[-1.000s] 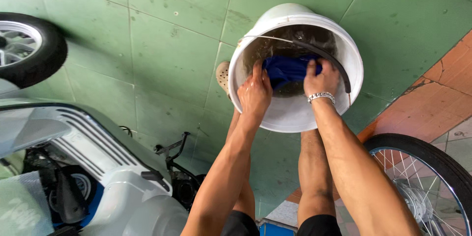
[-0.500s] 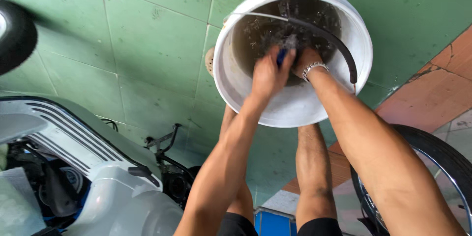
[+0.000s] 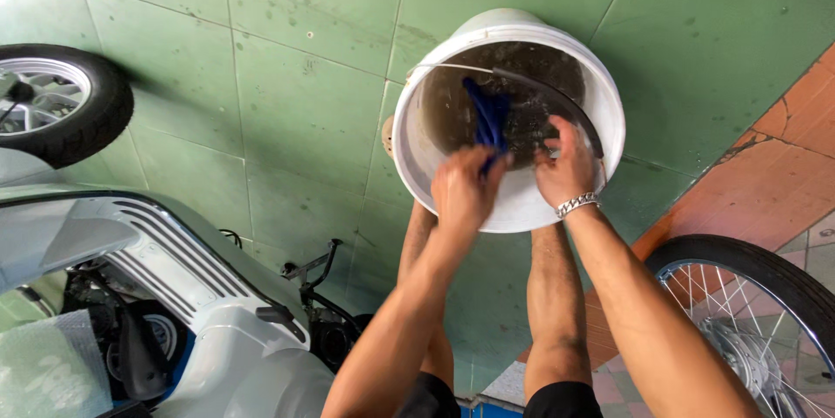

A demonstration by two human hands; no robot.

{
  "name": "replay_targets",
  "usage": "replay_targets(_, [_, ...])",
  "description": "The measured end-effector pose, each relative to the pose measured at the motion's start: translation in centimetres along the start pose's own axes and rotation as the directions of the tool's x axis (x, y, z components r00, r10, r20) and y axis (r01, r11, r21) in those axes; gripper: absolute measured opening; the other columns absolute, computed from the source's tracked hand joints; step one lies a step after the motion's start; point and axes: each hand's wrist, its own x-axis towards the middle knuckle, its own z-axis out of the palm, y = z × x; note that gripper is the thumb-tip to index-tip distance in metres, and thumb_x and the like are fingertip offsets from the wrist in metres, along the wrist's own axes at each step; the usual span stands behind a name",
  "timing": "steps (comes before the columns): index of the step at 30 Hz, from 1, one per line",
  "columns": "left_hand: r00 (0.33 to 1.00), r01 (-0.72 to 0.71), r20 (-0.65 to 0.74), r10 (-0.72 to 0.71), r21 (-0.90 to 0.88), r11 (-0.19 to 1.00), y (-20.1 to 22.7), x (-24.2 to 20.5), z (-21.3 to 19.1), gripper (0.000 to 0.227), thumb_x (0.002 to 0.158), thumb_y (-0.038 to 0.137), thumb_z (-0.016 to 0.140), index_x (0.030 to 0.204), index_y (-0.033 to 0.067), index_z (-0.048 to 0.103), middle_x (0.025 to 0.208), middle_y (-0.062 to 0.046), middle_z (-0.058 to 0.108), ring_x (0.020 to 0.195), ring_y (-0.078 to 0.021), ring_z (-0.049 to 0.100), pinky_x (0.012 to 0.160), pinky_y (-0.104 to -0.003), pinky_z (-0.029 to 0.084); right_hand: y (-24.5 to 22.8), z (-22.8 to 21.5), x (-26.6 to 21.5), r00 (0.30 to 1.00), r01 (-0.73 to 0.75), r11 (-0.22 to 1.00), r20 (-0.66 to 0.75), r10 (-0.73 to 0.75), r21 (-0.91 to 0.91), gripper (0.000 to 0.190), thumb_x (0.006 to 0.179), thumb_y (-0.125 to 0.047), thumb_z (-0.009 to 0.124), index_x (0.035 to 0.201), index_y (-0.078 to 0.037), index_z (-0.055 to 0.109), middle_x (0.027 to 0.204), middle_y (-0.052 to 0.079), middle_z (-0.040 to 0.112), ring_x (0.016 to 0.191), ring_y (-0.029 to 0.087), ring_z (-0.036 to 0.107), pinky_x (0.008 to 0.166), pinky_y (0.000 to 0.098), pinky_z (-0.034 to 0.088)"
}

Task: The person wipes down various parts of several scooters using a blue cloth and rinses the cloth in a bucket of water.

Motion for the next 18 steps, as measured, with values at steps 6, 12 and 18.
replay_targets(6, [0.993,0.063,0.092,-0.073,0.108,0.992,-14.7,7.5,14.8,0.028,0.079,0.022,0.076,0.105,0.0097,0.078,0.092,-0.024,0.07,0.087,-0.0435,0.068,0.075,-0.05,0.054,0.8,0.9,0.5,0.995,0.016,0.999,0.099,-0.012,-0.038,0.06,0.088,-0.007,0.07,0.145,-0.011,0.05,0.146,0.014,0.058,0.126,0.029,0.06,0.1,0.041,0.053])
replay_targets(12, [0.966,-0.023,0.247,0.077,-0.215,0.976,-8.0,4.1,5.6,0.022,0.083,0.013,0.075,0.104,0.0061,0.074,0.1,-0.019,0.073,0.094,-0.0389,0.072,0.084,-0.046,0.057,-2.6,0.8,2.8,0.941,0.282,0.954,0.222,-0.255,-0.1,0.099,0.064,-0.009,0.084,0.152,-0.016,0.041,0.16,0.021,0.032,0.145,0.04,0.028,0.117,0.0463,0.028])
replay_targets(18, [0.944,-0.028,0.296,0.146,-0.37,0.929,5.9,-1.1,-11.8,0.02,0.088,0.006,0.076,0.108,0.0078,0.072,0.098,-0.01,0.069,0.09,-0.028,0.072,0.079,-0.035,0.058,-2.6,3.0,4.1,0.855,0.448,0.89,0.249,-0.454,0.084,0.03,0.078,-0.025,0.09,0.102,-0.015,0.075,0.14,0.017,0.06,0.132,0.035,0.05,0.105,0.0452,0.039])
